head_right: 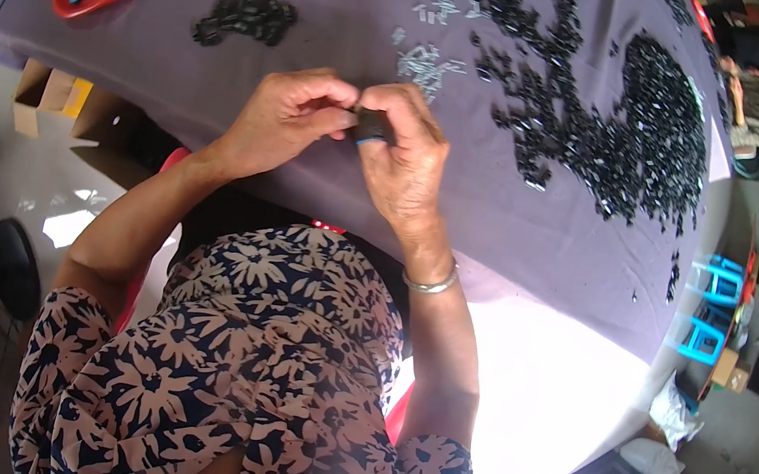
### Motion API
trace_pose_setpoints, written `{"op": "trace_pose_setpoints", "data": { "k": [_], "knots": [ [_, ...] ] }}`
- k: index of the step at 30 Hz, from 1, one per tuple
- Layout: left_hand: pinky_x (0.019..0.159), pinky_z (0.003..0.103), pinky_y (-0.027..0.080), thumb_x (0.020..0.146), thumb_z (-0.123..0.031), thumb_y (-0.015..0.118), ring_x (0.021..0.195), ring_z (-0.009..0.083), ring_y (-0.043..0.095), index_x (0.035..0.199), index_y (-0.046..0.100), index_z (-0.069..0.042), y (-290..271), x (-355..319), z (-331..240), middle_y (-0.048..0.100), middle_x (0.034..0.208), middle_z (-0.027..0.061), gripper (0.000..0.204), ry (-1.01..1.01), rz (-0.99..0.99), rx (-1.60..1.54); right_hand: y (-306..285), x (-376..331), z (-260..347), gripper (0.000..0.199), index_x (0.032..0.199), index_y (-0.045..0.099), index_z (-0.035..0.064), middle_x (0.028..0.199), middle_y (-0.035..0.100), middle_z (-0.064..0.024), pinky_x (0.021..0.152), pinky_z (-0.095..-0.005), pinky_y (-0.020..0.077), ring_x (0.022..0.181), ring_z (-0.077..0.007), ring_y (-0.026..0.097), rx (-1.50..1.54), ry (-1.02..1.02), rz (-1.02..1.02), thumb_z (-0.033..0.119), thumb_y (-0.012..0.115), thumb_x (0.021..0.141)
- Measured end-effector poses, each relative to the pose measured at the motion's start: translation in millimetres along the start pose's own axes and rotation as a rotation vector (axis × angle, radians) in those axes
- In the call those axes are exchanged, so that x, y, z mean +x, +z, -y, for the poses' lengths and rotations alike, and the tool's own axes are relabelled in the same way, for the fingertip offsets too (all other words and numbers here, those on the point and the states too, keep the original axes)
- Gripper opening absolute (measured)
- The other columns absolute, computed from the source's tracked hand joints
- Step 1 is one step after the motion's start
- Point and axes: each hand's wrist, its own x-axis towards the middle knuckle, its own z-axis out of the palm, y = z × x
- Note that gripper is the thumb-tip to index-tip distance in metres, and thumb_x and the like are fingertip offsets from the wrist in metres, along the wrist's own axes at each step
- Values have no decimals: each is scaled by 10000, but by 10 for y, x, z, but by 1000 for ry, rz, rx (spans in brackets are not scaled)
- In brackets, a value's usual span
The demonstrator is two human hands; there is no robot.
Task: The person assembles small plastic components by inserting pins into black plastic pieces by hand.
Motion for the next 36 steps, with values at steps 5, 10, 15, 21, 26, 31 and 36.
{"op": "trace_pose_setpoints", "data": {
  "k": [5, 10, 15, 21, 26, 31, 36],
  "knots": [
    [671, 222, 504, 876, 3, 632, 762, 95, 632, 984, 644, 43, 7, 25, 0, 618, 892, 46, 116, 20, -8, 7, -74, -48, -47, 205, 961, 599, 10, 920, 602, -32, 740, -233, 483, 812, -103, 573, 170, 131, -47, -118, 537, 812],
    [666, 221, 484, 880, 25, 636, 748, 83, 579, 992, 628, 29, -25, -9, -20, 578, 889, 28, 112, 45, 30, 26, -739, 96, -221, 368, 999, 644, 0, 933, 652, -43, 803, -240, 497, 869, -106, 612, -165, 104, -249, -187, 428, 768],
    [667, 218, 486, 876, 35, 638, 743, 82, 578, 984, 629, 31, -5, 17, -46, 581, 882, 30, 108, 27, 43, 53, -1509, 97, -254, 361, 1021, 665, 4, 943, 683, -42, 764, -226, 490, 848, -89, 612, -510, 345, -270, -117, 441, 765],
    [660, 214, 492, 862, -2, 652, 727, 84, 616, 968, 659, 28, 20, 16, -33, 609, 849, 34, 111, 34, 13, 59, -1374, 58, -350, 384, 1005, 668, 34, 873, 664, -92, 717, -297, 525, 743, -213, 640, -713, 284, 76, -123, 521, 687],
    [663, 209, 503, 867, 49, 644, 738, 78, 587, 999, 640, 24, 21, 13, -13, 590, 884, 32, 134, 53, 41, 67, -1199, 180, -467, 412, 1039, 655, 33, 882, 681, -106, 722, -310, 525, 763, -229, 655, -723, 192, 154, -125, 507, 689],
    [665, 209, 504, 868, 53, 639, 744, 78, 587, 995, 642, 22, 3, 10, -7, 587, 879, 28, 131, 54, 47, 62, -1473, 209, -328, 438, 1094, 655, 23, 931, 692, -72, 692, -240, 487, 772, -112, 615, -314, 350, -86, -126, 436, 744],
    [671, 231, 501, 856, 21, 648, 731, 97, 607, 984, 652, 22, -20, 16, -24, 608, 852, 40, 127, 53, 43, 86, -1778, -38, -220, 352, 1038, 658, -22, 899, 666, -48, 671, -218, 459, 747, -93, 571, -187, 498, -197, -115, 422, 794]
  ]
}}
